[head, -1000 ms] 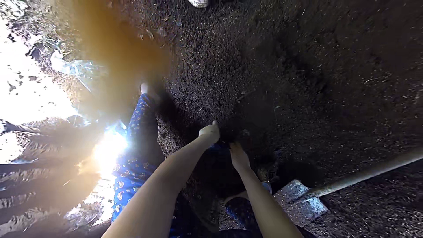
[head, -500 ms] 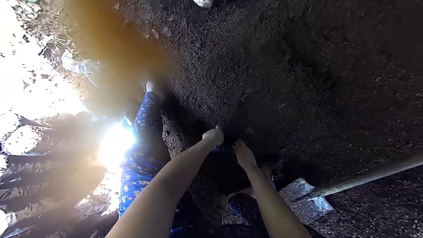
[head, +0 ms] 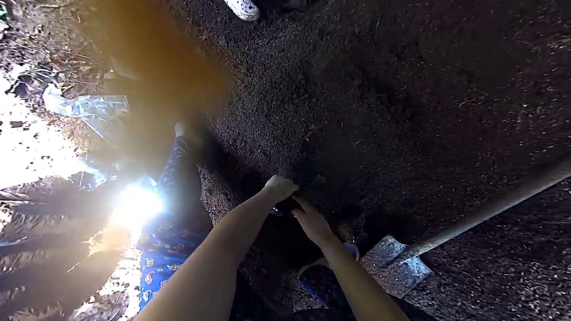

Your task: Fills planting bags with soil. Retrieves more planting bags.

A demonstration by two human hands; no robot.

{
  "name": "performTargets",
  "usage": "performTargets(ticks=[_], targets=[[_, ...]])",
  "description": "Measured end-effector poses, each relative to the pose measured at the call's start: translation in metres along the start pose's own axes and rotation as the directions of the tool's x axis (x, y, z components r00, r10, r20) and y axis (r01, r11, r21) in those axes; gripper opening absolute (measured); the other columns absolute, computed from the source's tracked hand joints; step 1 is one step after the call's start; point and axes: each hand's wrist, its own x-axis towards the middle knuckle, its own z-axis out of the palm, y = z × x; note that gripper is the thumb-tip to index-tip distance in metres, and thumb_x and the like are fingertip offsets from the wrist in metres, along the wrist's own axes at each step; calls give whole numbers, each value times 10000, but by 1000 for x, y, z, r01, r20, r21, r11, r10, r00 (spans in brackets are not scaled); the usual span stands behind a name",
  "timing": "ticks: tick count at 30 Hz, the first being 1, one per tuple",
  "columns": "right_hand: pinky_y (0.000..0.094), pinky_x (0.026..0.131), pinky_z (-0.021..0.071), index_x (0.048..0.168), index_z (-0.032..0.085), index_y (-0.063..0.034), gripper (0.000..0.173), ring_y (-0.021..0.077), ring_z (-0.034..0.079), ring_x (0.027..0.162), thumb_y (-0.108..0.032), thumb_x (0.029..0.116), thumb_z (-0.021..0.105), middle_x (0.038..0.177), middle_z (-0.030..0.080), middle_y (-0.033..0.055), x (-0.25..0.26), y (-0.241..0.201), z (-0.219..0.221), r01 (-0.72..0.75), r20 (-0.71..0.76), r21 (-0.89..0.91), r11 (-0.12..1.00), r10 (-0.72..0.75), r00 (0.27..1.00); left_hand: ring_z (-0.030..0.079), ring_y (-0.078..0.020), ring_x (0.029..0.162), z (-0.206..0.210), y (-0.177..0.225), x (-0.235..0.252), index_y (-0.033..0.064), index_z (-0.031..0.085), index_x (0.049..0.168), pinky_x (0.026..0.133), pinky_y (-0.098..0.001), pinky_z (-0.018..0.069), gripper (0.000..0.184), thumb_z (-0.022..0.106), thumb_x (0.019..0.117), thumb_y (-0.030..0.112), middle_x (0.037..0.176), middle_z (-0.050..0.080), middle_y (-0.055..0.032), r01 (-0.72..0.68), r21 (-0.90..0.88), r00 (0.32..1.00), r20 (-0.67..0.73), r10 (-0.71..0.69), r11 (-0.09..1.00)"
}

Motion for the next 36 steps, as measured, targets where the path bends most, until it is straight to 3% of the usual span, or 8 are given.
performTargets(ticks=[5, 10, 13, 19, 26, 29, 33, 36], targets=[[424, 1078, 506, 1085, 777, -109, 209, 307, 611, 1271, -137, 1011, 583, 1297, 691, 83, -30, -18, -4, 150, -400, 7, 989, -135, 907, 677, -441, 1097, 8, -4, -35, 214, 598, 1374, 853, -660, 531, 350, 480, 1062, 110, 1187, 698, -191, 0, -183, 1000, 0, 0, 983], [381, 1189, 381, 1480, 500, 16, 446, 279, 485, 1422, -184, 1089, 422, 1533, 486, 203, -21, -93, 0, -257, 169, 285, 923, 216, 962, 665, -431, 1145, 28, 1, -67, 172, 597, 1367, 903, -652, 520, 321, 419, 1102, 211, 1235, 687, -193, 25, -342, 1000, -1, -27, 939], [404, 1180, 398, 1554, 314, 75, 757, 342, 431, 1457, -454, 1050, 510, 1586, 359, 290, -19, -104, 39, -368, 153, 231, 901, 340, 928, 671, -433, 1130, 35, 12, -85, 165, 592, 1375, 901, -647, 522, 330, 401, 1111, 220, 1233, 688, -194, -12, -367, 1000, 19, 20, 930], [522, 1164, 389, 1356, 625, 6, 673, 359, 514, 1384, -544, 972, 576, 1407, 605, 212, -40, -102, 97, -324, 111, 30, 945, 319, 941, 688, -433, 1043, 72, 26, -97, 186, 573, 1404, 838, -630, 542, 367, 445, 1071, 99, 1171, 692, -199, -174, -394, 980, 21, 198, 902], [644, 1182, 283, 1371, 643, -87, 528, 367, 475, 1414, -457, 1003, 564, 1436, 592, 187, -20, -100, 93, -348, 279, 6, 938, 332, 901, 686, -441, 1053, 79, 25, -86, 150, 539, 1415, 868, -623, 540, 361, 394, 1089, 96, 1159, 685, -225, -218, -419, 960, 68, 270, 881], [698, 1196, 167, 1447, 579, -132, 560, 365, 384, 1475, -485, 1016, 526, 1518, 518, 167, -4, -98, 94, -360, 319, 2, 933, 341, 884, 690, -436, 1051, 73, 17, -84, 125, 559, 1369, 856, -617, 545, 325, 390, 1092, 111, 1134, 691, -222, -172, -432, 978, 35, 207, 886], [661, 1211, 212, 1462, 563, -112, 603, 341, 416, 1466, -518, 1017, 528, 1530, 514, 152, 12, -81, 57, -268, 234, -22, 963, 266, 935, 684, -406, 1117, 37, 6, -76, 142, 558, 1382, 932, -608, 535, 324, 409, 1107, 229, 1180, 704, -199, 89, -589, 996, 27, -91, 803], [553, 1180, 358, 1354, 661, -99, 383, 318, 527, 1383, -297, 1049, 540, 1478, 577, 120, 9, -50, 23, -88, 7, -87, 992, 89, 996, 688, -398, 1121, 9, -7, -71, 152, 543, 1416, 948, -609, 535, 351, 419, 1107, 263, 1180, 710, -198, 196, -644, 969, 14, -245, 740]])
